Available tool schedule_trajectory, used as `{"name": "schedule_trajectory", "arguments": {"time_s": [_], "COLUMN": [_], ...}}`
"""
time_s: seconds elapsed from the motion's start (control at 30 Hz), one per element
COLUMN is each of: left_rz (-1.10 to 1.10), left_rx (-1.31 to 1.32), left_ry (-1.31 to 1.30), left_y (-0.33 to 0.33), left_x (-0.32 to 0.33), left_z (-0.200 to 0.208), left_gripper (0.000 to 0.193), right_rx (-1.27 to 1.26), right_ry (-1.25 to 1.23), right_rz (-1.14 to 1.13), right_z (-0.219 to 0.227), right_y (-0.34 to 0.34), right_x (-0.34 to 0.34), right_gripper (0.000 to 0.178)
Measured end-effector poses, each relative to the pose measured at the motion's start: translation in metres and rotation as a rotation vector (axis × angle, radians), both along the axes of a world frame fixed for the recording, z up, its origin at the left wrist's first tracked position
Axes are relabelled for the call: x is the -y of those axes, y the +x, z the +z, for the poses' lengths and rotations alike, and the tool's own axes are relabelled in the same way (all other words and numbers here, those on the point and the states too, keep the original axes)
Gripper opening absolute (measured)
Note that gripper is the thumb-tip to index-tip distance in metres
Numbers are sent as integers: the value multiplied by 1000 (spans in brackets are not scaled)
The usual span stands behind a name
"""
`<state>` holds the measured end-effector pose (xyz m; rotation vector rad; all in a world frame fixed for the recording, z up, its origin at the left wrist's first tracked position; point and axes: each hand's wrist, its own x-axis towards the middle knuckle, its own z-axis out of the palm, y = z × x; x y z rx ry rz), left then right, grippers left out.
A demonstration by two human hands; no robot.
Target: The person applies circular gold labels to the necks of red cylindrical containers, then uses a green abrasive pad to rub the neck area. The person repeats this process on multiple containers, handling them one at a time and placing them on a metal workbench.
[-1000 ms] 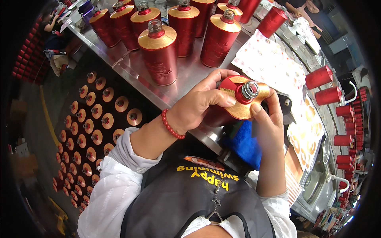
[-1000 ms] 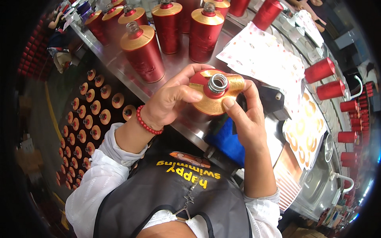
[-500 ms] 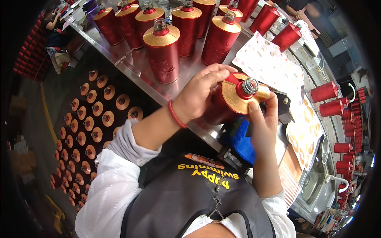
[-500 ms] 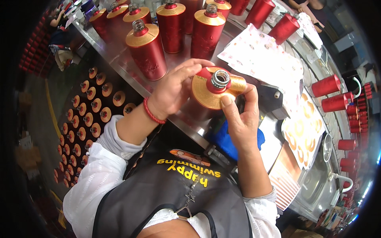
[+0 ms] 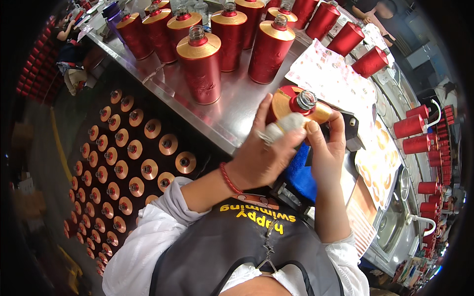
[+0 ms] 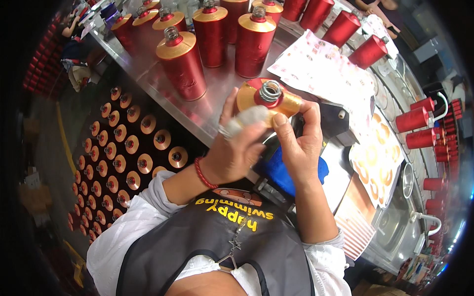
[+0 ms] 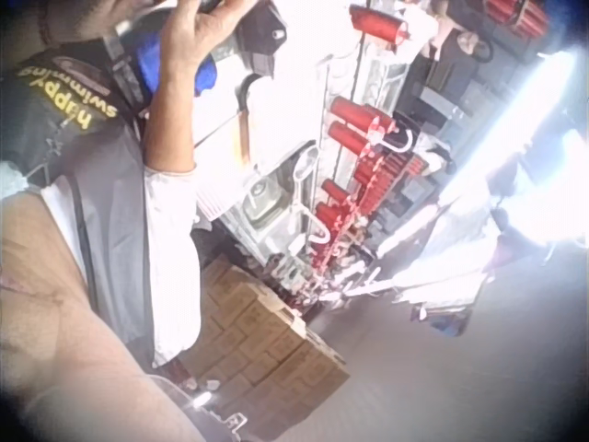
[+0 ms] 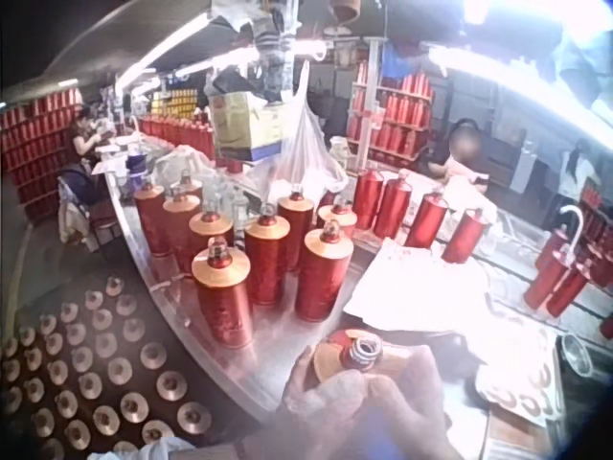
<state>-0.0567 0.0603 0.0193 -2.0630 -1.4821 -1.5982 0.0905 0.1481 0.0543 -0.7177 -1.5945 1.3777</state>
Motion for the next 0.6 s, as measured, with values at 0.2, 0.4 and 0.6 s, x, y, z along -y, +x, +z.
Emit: {"name": "schedule_trajectory", "arguments": {"time_s": [0.2,0.4,0.6], "left_rz": [250,74,-55], "left_rx": [-38,-7,224], "left_ry": [121,118,47], "left_y": [10,1,-20], "left_x": [6,4,3], "left_z": [1,-10,5], "left_gripper": [55,50,63], "right_rx": [62,-56,-109], "right_ry": [-95,-127,-76], "right_rz": [-38,56,102], "right_z": [30,6,1], "right_y": [-10,-6,-8], "right_x": [13,-5,-6], "right_gripper": [32,33,30]}}
